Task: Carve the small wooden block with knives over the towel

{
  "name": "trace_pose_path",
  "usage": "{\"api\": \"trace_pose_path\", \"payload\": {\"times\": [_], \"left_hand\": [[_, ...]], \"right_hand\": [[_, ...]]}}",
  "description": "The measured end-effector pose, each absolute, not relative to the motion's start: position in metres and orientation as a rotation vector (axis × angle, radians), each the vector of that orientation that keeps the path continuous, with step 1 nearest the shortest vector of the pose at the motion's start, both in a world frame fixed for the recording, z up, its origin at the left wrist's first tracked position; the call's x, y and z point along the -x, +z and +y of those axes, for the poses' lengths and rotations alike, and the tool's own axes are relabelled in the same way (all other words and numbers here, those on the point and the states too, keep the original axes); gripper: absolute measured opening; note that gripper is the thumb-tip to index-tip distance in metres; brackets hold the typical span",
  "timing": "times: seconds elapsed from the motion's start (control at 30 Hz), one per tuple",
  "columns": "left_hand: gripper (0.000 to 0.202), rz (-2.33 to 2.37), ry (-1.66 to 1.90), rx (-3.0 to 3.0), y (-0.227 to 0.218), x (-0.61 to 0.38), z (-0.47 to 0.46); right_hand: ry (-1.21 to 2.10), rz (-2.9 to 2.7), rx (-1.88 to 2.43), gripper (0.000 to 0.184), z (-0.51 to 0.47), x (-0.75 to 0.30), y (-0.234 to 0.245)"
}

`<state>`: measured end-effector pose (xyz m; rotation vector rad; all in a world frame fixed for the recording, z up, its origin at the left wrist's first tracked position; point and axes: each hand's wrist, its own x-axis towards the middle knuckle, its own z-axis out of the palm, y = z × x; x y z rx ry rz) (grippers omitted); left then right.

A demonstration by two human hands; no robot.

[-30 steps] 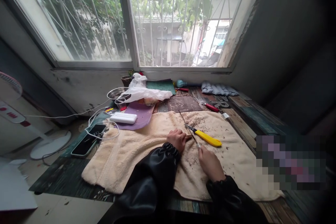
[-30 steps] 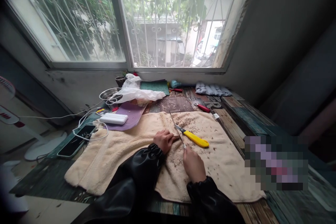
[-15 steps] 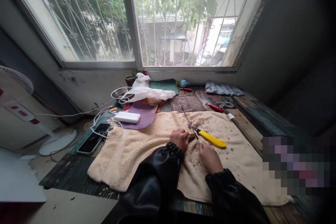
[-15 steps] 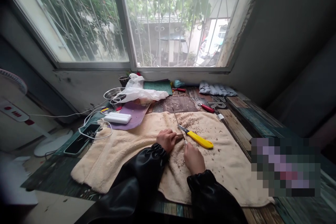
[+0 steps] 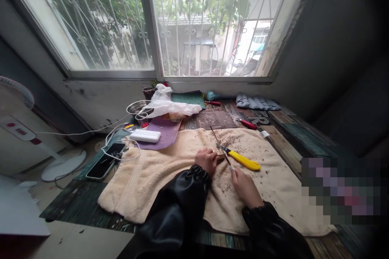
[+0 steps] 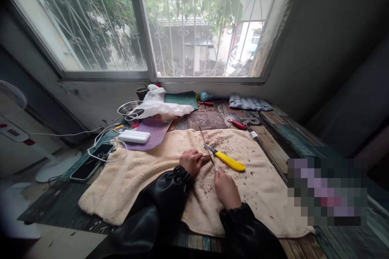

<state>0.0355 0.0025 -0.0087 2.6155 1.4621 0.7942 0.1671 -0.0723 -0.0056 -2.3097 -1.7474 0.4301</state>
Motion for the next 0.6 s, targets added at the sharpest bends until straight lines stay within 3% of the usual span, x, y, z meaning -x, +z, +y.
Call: {"api": "trace_pose_path", "payload": {"times": [0.6], "left_hand": [[0.023, 1.435, 0.799, -2.627, -0.009, -0.036, 0.001]], "right_hand": [[0.29, -1.739, 2.443, 0.033, -0.08, -0.154, -0.011]]}}
